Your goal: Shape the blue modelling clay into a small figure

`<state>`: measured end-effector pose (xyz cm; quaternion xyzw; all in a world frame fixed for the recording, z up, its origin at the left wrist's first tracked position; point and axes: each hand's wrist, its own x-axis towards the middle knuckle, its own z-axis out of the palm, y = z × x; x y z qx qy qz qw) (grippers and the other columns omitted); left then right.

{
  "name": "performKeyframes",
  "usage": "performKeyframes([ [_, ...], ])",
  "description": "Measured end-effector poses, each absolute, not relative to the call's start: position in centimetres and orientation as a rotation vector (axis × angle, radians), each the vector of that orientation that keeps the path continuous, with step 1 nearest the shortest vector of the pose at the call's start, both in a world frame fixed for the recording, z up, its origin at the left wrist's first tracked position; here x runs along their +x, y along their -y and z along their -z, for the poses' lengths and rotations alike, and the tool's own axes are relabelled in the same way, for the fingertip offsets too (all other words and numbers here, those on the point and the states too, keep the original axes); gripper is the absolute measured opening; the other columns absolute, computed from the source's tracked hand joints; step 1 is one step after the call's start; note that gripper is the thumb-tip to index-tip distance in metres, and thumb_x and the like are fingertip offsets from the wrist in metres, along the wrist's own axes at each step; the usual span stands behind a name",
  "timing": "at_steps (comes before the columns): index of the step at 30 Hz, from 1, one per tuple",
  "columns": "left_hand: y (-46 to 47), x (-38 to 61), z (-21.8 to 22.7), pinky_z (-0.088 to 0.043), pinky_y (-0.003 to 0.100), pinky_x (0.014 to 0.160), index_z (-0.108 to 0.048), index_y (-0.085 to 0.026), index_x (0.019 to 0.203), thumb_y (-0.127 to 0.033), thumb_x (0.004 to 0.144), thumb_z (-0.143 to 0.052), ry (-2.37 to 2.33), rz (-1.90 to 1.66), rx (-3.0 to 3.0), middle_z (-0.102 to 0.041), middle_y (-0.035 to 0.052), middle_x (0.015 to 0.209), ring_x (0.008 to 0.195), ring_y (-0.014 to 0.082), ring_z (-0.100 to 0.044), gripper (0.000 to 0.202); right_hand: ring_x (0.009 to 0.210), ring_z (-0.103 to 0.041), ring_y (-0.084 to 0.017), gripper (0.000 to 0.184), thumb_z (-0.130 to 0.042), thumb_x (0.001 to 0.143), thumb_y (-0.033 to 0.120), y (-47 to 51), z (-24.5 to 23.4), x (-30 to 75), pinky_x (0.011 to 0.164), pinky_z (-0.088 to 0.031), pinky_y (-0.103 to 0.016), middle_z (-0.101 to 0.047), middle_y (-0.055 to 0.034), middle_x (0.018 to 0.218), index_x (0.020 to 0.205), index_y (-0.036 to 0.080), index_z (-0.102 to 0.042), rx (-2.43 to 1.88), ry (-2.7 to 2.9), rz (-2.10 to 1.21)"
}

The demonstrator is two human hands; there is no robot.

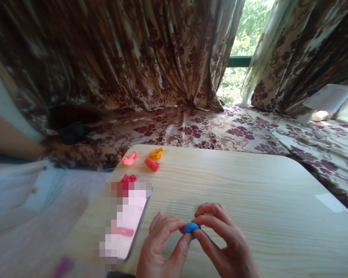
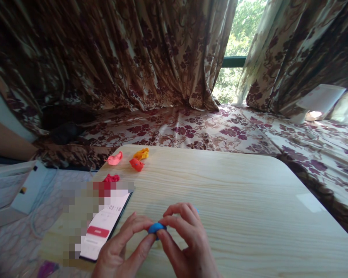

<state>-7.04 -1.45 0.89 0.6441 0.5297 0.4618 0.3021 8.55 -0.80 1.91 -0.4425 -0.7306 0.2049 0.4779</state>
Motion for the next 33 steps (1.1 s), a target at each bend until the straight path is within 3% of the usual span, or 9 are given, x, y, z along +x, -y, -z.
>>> performKeyframes([
  [4, 1.3, -7.2, -0.5, -0.046, 0.037, 0.096, -0.067, -0.024, 0.079, -0.029, 0.074, -0.064, -1.400, -1.244, 1.678, -0.071, 0.0014, 0.084, 0.085, 0.0184, -0.066, 0.007, 0.088, -0.058, -0.018, 0.013, -0.056, 0.086, 0.016, 0.9, -1.8, 8.4, 0.078, -0.047, -0.032, -0.060, -0.0036, 0.092, 0.094, 0.024, -0.061, -1.088, 1.782, -0.559],
  [7, 1.6, -7.0, 0.0, -0.052, 0.031, 0.087, -0.066, -0.024, 0.093, -0.032, 0.075, -0.064, -1.468, -1.301, 1.516, -0.071, 0.0017, 0.086, 0.087, 0.0182, -0.067, 0.019, 0.093, -0.058, -0.020, 0.018, -0.059, 0.084, 0.018, 0.9, -1.5, 8.4, 0.081, -0.048, -0.032, -0.060, -0.0048, 0.098, 0.100, 0.024, -0.059, -1.085, 1.771, -0.555],
  [9, 1.7, -6.9, 0.1, -0.049, 0.033, 0.093, -0.065, -0.026, 0.100, -0.032, 0.076, -0.064, -1.490, -1.321, 1.510, -0.072, 0.0002, 0.087, 0.090, 0.0178, -0.067, 0.025, 0.091, -0.058, -0.019, 0.016, -0.059, 0.083, 0.017, 0.9, -1.4, 8.4, 0.080, -0.048, -0.032, -0.060, -0.0043, 0.096, 0.098, 0.024, -0.059, -1.086, 1.776, -0.558],
  [12, 1.7, -7.2, 0.0, -0.042, 0.039, 0.101, -0.068, -0.028, 0.092, -0.031, 0.075, -0.064, -1.462, -1.324, 1.662, -0.072, -0.0007, 0.089, 0.091, 0.0185, -0.067, 0.017, 0.089, -0.058, -0.018, 0.013, -0.058, 0.084, 0.015, 1.0, -1.5, 8.3, 0.079, -0.047, -0.031, -0.059, -0.0032, 0.093, 0.092, 0.024, -0.061, -1.106, 1.786, -0.575],
  [15, 1.6, -7.9, -0.2, -0.044, 0.040, 0.100, -0.069, -0.027, 0.085, -0.027, 0.074, -0.065, -1.437, -1.269, 1.805, -0.073, -0.0003, 0.087, 0.089, 0.0191, -0.067, 0.012, 0.089, -0.057, -0.018, 0.013, -0.059, 0.083, 0.015, 1.2, -1.6, 8.1, 0.081, -0.046, -0.032, -0.059, -0.0037, 0.093, 0.093, 0.023, -0.061, -1.121, 1.787, -0.596],
  [20, 1.5, -8.6, 0.1, -0.046, 0.038, 0.098, -0.068, -0.025, 0.094, -0.027, 0.076, -0.064, -1.397, -1.225, 1.867, -0.073, 0.0013, 0.093, 0.090, 0.0187, -0.068, 0.018, 0.088, -0.058, -0.018, 0.010, -0.059, 0.083, 0.016, 1.6, -1.8, 8.0, 0.083, -0.044, -0.033, -0.060, -0.0035, 0.091, 0.090, 0.023, -0.062, -1.161, 1.778, -0.617],
  [33, 1.2, -9.4, 0.2, -0.048, 0.038, 0.097, -0.069, -0.027, 0.090, -0.022, 0.074, -0.065, -1.352, -1.220, 1.987, -0.073, 0.0002, 0.088, 0.086, 0.0182, -0.068, 0.017, 0.085, -0.057, -0.016, 0.013, -0.057, 0.086, 0.017, 1.4, -1.7, 7.5, 0.083, -0.043, -0.034, -0.060, -0.0025, 0.091, 0.092, 0.025, -0.064, -1.173, 1.801, -0.567],
])
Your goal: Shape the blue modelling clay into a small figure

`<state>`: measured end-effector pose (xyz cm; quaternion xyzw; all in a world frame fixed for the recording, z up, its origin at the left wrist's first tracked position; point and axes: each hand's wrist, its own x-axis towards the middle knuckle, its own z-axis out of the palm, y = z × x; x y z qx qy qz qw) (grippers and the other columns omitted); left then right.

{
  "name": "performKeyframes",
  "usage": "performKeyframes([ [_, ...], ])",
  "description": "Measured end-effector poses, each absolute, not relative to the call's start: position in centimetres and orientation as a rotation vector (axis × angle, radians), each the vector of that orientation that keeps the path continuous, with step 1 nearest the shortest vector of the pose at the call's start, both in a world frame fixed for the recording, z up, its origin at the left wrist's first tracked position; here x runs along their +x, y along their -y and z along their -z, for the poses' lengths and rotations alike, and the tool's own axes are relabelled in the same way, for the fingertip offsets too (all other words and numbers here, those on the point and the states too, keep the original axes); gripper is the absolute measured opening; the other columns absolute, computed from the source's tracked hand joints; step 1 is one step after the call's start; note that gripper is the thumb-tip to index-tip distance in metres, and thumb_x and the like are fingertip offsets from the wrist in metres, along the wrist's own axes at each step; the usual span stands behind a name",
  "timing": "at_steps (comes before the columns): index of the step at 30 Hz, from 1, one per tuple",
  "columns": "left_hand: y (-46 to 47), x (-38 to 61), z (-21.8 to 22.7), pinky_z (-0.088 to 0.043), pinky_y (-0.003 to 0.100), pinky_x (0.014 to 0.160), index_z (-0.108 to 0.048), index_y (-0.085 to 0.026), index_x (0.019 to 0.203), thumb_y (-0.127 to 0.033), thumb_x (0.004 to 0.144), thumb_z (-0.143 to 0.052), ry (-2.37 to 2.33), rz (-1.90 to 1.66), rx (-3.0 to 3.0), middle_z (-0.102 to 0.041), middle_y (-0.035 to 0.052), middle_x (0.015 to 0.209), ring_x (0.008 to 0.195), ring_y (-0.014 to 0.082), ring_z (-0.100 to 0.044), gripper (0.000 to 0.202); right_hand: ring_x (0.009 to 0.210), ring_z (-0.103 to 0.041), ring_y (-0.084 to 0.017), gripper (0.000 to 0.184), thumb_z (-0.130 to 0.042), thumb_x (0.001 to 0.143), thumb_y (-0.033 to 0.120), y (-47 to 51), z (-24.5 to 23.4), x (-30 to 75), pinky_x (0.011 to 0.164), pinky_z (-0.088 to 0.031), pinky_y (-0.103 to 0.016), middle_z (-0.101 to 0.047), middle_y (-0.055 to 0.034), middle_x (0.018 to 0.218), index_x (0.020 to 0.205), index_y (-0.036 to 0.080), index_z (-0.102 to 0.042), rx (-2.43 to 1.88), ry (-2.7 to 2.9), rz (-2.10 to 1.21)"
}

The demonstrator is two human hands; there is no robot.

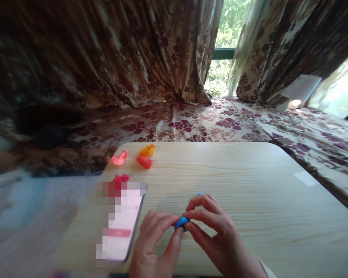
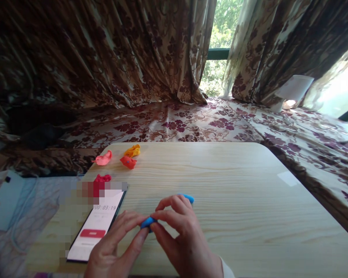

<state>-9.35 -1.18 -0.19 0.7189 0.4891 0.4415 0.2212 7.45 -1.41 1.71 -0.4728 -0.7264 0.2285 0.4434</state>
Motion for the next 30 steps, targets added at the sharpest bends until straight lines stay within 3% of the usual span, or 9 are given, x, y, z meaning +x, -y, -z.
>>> performKeyframes([
  [10, 1.29, -9.09, 0.15, -0.047, 0.038, 0.098, -0.069, -0.024, 0.088, -0.026, 0.075, -0.065, -1.396, -1.211, 1.915, -0.073, 0.0013, 0.088, 0.087, 0.0192, -0.068, 0.014, 0.086, -0.057, -0.017, 0.007, -0.059, 0.085, 0.019, 1.23, -1.74, 7.59, 0.080, -0.045, -0.034, -0.060, -0.0035, 0.090, 0.087, 0.024, -0.064, -1.190, 1.794, -0.586],
  [16, 0.94, -9.28, 0.00, -0.053, 0.031, 0.085, -0.069, -0.024, 0.090, -0.020, 0.077, -0.062, -1.325, -1.236, 2.034, -0.071, 0.0027, 0.089, 0.086, 0.0177, -0.066, 0.014, 0.084, -0.057, -0.017, 0.010, -0.056, 0.086, 0.019, 1.17, -1.74, 7.53, 0.079, -0.045, -0.033, -0.060, -0.0032, 0.088, 0.086, 0.024, -0.065, -1.199, 1.818, -0.566],
  [21, 0.88, -9.25, 0.24, -0.052, 0.031, 0.084, -0.067, -0.026, 0.096, -0.018, 0.077, -0.063, -1.313, -1.255, 2.103, -0.070, 0.0015, 0.089, 0.087, 0.0176, -0.064, 0.021, 0.085, -0.057, -0.017, 0.010, -0.056, 0.087, 0.019, 1.19, -1.43, 7.57, 0.080, -0.045, -0.034, -0.060, -0.0034, 0.090, 0.088, 0.024, -0.065, -1.189, 1.842, -0.578],
  [30, 1.17, -9.19, 0.19, -0.054, 0.031, 0.082, -0.067, -0.023, 0.091, -0.023, 0.079, -0.061, -1.414, -1.180, 1.984, -0.071, 0.0027, 0.089, 0.086, 0.0181, -0.066, 0.013, 0.088, -0.056, -0.017, 0.006, -0.058, 0.086, 0.020, 1.15, -1.19, 7.51, 0.084, -0.042, -0.035, -0.060, -0.0034, 0.093, 0.090, 0.023, -0.061, -1.216, 1.862, -0.582],
])
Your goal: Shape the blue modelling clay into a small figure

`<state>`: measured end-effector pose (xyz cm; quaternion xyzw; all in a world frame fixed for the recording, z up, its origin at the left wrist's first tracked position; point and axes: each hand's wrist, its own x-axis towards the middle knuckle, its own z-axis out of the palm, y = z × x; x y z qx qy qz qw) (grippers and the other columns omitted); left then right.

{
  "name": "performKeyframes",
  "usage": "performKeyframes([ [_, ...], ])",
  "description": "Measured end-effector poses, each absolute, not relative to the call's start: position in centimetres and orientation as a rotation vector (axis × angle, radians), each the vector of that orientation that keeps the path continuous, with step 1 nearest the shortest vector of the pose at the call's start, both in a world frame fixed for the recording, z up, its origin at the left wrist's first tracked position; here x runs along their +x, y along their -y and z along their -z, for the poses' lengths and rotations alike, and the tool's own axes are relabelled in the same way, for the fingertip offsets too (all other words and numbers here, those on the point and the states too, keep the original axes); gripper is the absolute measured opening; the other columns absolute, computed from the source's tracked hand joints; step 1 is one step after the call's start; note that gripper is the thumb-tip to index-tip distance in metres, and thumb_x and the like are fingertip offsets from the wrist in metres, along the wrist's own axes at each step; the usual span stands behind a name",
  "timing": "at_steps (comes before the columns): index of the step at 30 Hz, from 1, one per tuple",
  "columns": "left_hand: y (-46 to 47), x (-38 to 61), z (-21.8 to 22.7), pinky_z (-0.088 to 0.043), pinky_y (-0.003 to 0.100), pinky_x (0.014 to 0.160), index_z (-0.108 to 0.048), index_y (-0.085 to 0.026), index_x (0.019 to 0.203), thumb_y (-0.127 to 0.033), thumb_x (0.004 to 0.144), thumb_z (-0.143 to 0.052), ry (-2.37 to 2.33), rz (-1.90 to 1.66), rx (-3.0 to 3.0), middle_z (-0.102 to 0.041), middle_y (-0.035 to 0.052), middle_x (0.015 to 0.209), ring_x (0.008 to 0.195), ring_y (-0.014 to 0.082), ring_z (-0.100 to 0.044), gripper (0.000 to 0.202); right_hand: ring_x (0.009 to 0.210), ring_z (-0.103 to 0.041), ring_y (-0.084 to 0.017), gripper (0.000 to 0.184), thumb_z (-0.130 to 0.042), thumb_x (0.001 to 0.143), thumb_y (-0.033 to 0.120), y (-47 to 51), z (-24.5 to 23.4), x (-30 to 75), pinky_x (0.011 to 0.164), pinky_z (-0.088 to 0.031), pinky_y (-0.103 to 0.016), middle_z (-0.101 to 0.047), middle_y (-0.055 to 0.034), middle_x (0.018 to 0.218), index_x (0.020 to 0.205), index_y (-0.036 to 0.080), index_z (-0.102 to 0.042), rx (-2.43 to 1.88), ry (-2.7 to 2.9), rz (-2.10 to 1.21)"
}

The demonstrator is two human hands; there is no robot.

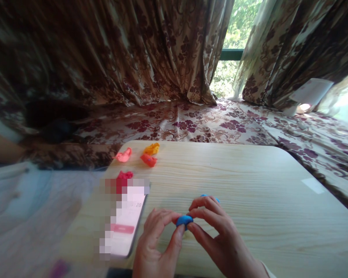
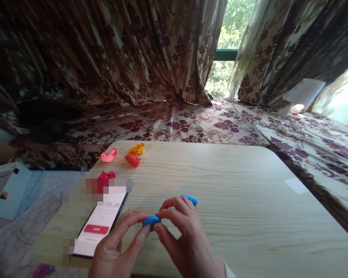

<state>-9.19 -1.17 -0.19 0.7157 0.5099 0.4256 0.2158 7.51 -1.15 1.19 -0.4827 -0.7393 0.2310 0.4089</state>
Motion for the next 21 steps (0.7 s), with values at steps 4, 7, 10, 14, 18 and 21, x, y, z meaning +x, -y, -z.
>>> performKeyframes([
  [4, 1.17, -9.36, 0.40, -0.049, 0.037, 0.093, -0.067, -0.026, 0.092, -0.022, 0.078, -0.061, -1.394, -1.176, 2.055, -0.071, 0.0009, 0.088, 0.087, 0.0181, -0.066, 0.016, 0.087, -0.055, -0.017, 0.010, -0.054, 0.088, 0.018, 1.15, -1.08, 7.54, 0.082, -0.043, -0.034, -0.059, -0.0032, 0.092, 0.089, 0.024, -0.062, -1.211, 1.875, -0.598],
  [7, 1.26, -9.24, 0.48, -0.047, 0.040, 0.096, -0.066, -0.025, 0.088, -0.024, 0.080, -0.059, -1.429, -1.138, 2.003, -0.071, 0.0002, 0.088, 0.086, 0.0180, -0.067, 0.011, 0.089, -0.055, -0.017, 0.011, -0.054, 0.088, 0.018, 1.20, -0.89, 7.59, 0.084, -0.041, -0.035, -0.060, -0.0035, 0.094, 0.094, 0.024, -0.062, -1.212, 1.877, -0.600],
  [10, 1.30, -9.13, 0.52, -0.047, 0.041, 0.097, -0.065, -0.025, 0.090, -0.026, 0.080, -0.059, -1.447, -1.117, 1.981, -0.072, -0.0008, 0.086, 0.084, 0.0177, -0.068, 0.011, 0.089, -0.056, -0.017, 0.007, -0.058, 0.087, 0.020, 1.21, -0.76, 7.68, 0.087, -0.039, -0.036, -0.060, -0.0033, 0.094, 0.093, 0.023, -0.060, -1.214, 1.869, -0.601],
  [14, 1.20, -9.18, 0.79, -0.050, 0.039, 0.092, -0.064, -0.027, 0.092, -0.023, 0.078, -0.062, -1.380, -1.202, 2.100, -0.071, -0.0015, 0.086, 0.084, 0.0176, -0.067, 0.015, 0.087, -0.055, -0.016, 0.007, -0.056, 0.088, 0.019, 1.19, -0.76, 7.78, 0.087, -0.037, -0.035, -0.059, -0.0018, 0.092, 0.089, 0.024, -0.060, -1.212, 1.894, -0.612],
  [18, 1.29, -9.16, 1.03, -0.049, 0.040, 0.094, -0.063, -0.027, 0.090, -0.023, 0.079, -0.061, -1.430, -1.186, 2.068, -0.072, -0.0023, 0.085, 0.086, 0.0179, -0.068, 0.012, 0.089, -0.055, -0.016, 0.008, -0.054, 0.089, 0.019, 1.24, -0.70, 7.77, 0.088, -0.036, -0.034, -0.059, -0.0019, 0.094, 0.092, 0.025, -0.060, -1.195, 1.886, -0.654],
  [21, 1.40, -9.09, 1.14, -0.048, 0.040, 0.095, -0.062, -0.027, 0.099, -0.025, 0.080, -0.060, -1.459, -1.155, 2.027, -0.072, -0.0025, 0.088, 0.088, 0.0180, -0.068, 0.019, 0.091, -0.054, -0.016, 0.008, -0.057, 0.087, 0.021, 1.26, -0.67, 7.82, 0.089, -0.035, -0.034, -0.058, -0.0019, 0.095, 0.094, 0.024, -0.059, -1.189, 1.884, -0.654],
])
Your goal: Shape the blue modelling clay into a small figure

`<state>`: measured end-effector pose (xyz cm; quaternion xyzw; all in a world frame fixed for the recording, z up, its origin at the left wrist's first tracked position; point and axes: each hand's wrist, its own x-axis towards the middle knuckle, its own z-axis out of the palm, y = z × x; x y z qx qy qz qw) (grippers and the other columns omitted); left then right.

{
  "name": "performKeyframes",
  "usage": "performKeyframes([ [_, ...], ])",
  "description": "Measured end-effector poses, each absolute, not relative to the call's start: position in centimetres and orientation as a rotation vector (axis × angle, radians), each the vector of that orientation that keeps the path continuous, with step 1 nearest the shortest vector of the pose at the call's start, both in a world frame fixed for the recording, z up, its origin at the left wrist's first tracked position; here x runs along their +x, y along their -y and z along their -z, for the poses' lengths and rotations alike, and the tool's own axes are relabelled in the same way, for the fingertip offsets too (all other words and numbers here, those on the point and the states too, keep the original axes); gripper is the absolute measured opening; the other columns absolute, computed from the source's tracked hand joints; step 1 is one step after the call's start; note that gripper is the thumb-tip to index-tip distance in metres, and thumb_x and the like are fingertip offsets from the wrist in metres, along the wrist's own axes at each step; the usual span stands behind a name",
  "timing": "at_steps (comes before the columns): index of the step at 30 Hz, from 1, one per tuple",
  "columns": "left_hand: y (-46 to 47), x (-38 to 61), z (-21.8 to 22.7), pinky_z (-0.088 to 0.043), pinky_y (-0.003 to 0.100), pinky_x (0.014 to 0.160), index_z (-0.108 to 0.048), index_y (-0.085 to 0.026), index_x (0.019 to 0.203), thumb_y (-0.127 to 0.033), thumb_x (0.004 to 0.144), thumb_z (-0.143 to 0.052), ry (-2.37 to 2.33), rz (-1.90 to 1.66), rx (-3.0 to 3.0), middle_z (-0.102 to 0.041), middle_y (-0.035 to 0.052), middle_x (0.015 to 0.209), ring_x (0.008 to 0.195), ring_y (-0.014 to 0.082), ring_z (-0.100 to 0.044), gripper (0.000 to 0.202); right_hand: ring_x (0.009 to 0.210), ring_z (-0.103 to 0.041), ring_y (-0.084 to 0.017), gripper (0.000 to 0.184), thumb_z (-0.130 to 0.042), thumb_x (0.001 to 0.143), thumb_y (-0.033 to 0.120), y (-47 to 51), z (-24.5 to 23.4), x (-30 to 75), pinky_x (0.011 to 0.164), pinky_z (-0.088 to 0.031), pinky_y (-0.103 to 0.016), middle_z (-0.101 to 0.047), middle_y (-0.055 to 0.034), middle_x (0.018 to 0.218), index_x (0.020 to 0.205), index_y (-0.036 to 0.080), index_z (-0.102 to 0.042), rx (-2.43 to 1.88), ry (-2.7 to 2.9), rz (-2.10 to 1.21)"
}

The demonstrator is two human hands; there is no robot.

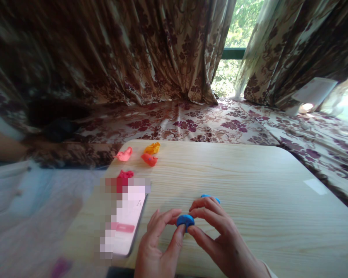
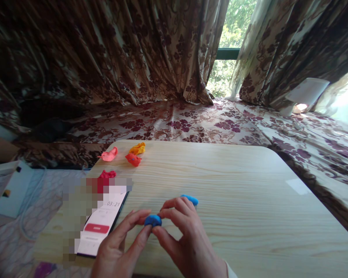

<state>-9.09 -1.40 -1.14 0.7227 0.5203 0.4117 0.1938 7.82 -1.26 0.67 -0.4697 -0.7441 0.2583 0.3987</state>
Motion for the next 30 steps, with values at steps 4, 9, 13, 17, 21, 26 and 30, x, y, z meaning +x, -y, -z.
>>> performKeyframes([
  [4, 1.30, -9.07, 1.25, -0.046, 0.042, 0.097, -0.064, -0.028, 0.094, -0.023, 0.078, -0.062, -1.403, -1.181, 2.110, -0.072, -0.0028, 0.089, 0.085, 0.0170, -0.068, 0.017, 0.088, -0.054, -0.015, 0.009, -0.054, 0.090, 0.020, 1.19, -0.74, 7.95, 0.089, -0.034, -0.035, -0.058, -0.0004, 0.093, 0.092, 0.026, -0.060, -1.207, 1.897, -0.655],
  [9, 1.42, -9.07, 0.98, -0.046, 0.043, 0.098, -0.064, -0.026, 0.087, -0.023, 0.077, -0.061, -1.447, -1.139, 2.043, -0.072, -0.0017, 0.085, 0.086, 0.0186, -0.068, 0.011, 0.089, -0.053, -0.016, 0.014, -0.050, 0.091, 0.019, 1.11, -0.73, 7.95, 0.087, -0.035, -0.035, -0.058, -0.0007, 0.093, 0.095, 0.027, -0.062, -1.207, 1.909, -0.692],
  [13, 1.57, -8.93, 0.84, -0.045, 0.045, 0.098, -0.063, -0.025, 0.081, -0.024, 0.076, -0.060, -1.461, -1.069, 1.955, -0.071, -0.0030, 0.082, 0.084, 0.0183, -0.069, 0.006, 0.089, -0.053, -0.015, 0.016, -0.048, 0.092, 0.017, 1.21, -0.75, 7.89, 0.084, -0.037, -0.033, -0.058, -0.0007, 0.092, 0.094, 0.026, -0.062, -1.185, 1.896, -0.705],
  [17, 1.59, -8.80, 1.17, -0.046, 0.045, 0.097, -0.063, -0.025, 0.085, -0.028, 0.077, -0.060, -1.501, -1.071, 1.860, -0.072, -0.0023, 0.082, 0.085, 0.0190, -0.069, 0.009, 0.090, -0.053, -0.016, 0.007, -0.057, 0.088, 0.019, 1.32, -0.61, 7.91, 0.085, -0.038, -0.034, -0.058, -0.0013, 0.094, 0.091, 0.024, -0.060, -1.185, 1.882, -0.668],
  [21, 1.50, -8.96, 1.46, -0.045, 0.045, 0.099, -0.065, -0.027, 0.092, -0.026, 0.077, -0.061, -1.433, -1.117, 1.963, -0.073, -0.0023, 0.085, 0.081, 0.0175, -0.069, 0.015, 0.088, -0.053, -0.015, 0.009, -0.056, 0.088, 0.018, 1.32, -0.44, 7.89, 0.084, -0.038, -0.034, -0.058, -0.0004, 0.092, 0.092, 0.025, -0.060, -1.195, 1.893, -0.634],
  [26, 1.44, -8.99, 1.33, -0.048, 0.041, 0.096, -0.066, -0.028, 0.089, -0.024, 0.078, -0.061, -1.422, -1.181, 1.997, -0.073, -0.0026, 0.087, 0.084, 0.0173, -0.069, 0.013, 0.088, -0.054, -0.016, 0.009, -0.057, 0.087, 0.018, 1.23, -0.58, 7.77, 0.084, -0.039, -0.034, -0.059, -0.0017, 0.093, 0.092, 0.024, -0.060, -1.186, 1.881, -0.614],
  [30, 1.46, -8.94, 1.17, -0.047, 0.040, 0.097, -0.065, -0.028, 0.095, -0.024, 0.079, -0.060, -1.419, -1.162, 2.025, -0.073, -0.0024, 0.088, 0.086, 0.0174, -0.069, 0.017, 0.088, -0.053, -0.017, 0.008, -0.060, 0.085, 0.017, 1.26, -0.54, 7.75, 0.085, -0.039, -0.035, -0.059, -0.0018, 0.091, 0.090, 0.023, -0.059, -1.179, 1.881, -0.565],
])
